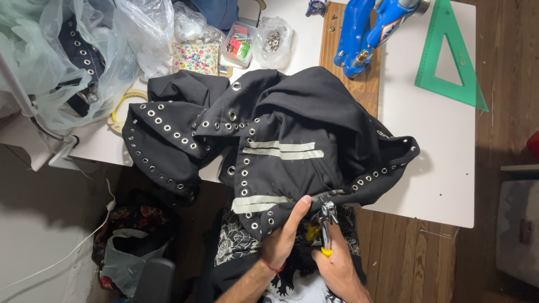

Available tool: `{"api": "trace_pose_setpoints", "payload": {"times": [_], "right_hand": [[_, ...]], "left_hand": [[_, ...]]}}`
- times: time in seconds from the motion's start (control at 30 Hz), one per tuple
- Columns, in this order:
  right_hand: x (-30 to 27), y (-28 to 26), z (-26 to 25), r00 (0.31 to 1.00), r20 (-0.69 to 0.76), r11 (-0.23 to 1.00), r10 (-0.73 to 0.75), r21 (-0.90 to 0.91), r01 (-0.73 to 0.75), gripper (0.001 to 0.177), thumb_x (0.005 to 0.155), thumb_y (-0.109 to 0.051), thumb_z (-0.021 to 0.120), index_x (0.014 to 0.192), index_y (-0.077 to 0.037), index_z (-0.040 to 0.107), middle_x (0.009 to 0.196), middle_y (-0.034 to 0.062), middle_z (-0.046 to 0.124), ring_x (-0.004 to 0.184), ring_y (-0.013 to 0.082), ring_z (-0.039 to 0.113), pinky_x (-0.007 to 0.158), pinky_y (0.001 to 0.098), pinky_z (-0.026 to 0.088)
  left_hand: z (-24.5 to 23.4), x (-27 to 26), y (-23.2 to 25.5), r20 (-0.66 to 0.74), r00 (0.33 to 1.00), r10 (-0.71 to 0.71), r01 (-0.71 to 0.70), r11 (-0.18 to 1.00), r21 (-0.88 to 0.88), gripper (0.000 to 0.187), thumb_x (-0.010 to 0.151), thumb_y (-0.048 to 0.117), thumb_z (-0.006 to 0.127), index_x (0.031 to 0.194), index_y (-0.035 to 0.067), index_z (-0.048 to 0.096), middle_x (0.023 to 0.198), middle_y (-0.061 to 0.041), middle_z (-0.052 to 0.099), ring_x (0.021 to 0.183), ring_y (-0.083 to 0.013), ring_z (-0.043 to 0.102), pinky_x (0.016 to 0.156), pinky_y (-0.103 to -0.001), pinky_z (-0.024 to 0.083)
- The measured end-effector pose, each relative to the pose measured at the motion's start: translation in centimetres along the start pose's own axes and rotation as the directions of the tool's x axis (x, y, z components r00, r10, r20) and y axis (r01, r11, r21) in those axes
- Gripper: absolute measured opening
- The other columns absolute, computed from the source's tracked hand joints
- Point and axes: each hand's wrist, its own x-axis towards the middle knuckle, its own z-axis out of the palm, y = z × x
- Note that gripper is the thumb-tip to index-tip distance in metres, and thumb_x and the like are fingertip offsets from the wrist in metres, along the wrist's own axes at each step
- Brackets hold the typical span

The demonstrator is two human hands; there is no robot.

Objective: Using a rotary hole punch tool to create holes in a black garment on a workshop table

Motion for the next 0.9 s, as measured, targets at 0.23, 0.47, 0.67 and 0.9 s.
{"api": "trace_pose_setpoints", "payload": {"times": [0.23, 0.47, 0.67, 0.9], "right_hand": [[-0.3, -2.6, -1.0, 0.999, 0.037, 0.996, 0.020, -0.085, -0.017, 0.094, 0.086, -0.001, 0.060, 0.177, -0.019, 0.044, 0.154, 0.0043, 0.073, 0.131, 0.0207, 0.069, 0.121, 0.0371, 0.049], [0.0, 1.9, -0.5, 0.997, 0.068, 0.998, -0.049, 0.043, 0.046, 0.094, 0.082, 0.003, 0.064, 0.173, -0.014, 0.050, 0.165, 0.0079, 0.072, 0.158, 0.0248, 0.063, 0.133, 0.0430, 0.046], [-0.3, 1.4, 0.0, 0.996, 0.086, 0.998, -0.030, 0.056, 0.025, 0.094, 0.083, 0.002, 0.061, 0.175, -0.014, 0.049, 0.162, 0.0059, 0.074, 0.150, 0.0212, 0.067, 0.130, 0.0392, 0.046], [-0.1, 0.3, -0.8, 0.996, 0.087, 0.996, -0.004, -0.090, 0.012, 0.086, 0.083, 0.002, 0.058, 0.166, -0.019, 0.055, 0.119, 0.0006, 0.064, 0.102, 0.0190, 0.062, 0.102, 0.0343, 0.052]], "left_hand": [[-0.7, 0.3, -0.1, 0.111, 0.970, 0.215, -0.236, 0.942, 0.239, 0.033, 0.110, 0.034, 0.076, 0.129, 0.007, 0.084, 0.138, -0.009, 0.087, 0.137, -0.0267, 0.079, 0.132, -0.041, 0.052], [-1.4, 1.5, -0.7, 0.327, 0.925, 0.196, -0.268, 0.944, 0.191, 0.037, 0.110, 0.032, 0.085, 0.075, 0.024, 0.074, 0.075, 0.013, 0.074, 0.076, -0.0018, 0.075, 0.087, -0.021, 0.066], [-1.0, 0.6, -3.9, 0.112, 0.990, -0.083, 0.095, 0.990, -0.103, 0.016, 0.096, 0.026, 0.095, 0.100, 0.011, 0.091, 0.108, 0.001, 0.090, 0.103, -0.0149, 0.087, 0.109, -0.031, 0.071], [-0.1, 0.3, -3.6, 0.115, 0.868, -0.483, 0.488, 0.789, -0.372, 0.017, 0.091, 0.009, 0.096, 0.104, -0.002, 0.094, 0.109, -0.011, 0.094, 0.101, -0.0210, 0.088, 0.103, -0.036, 0.073]]}}
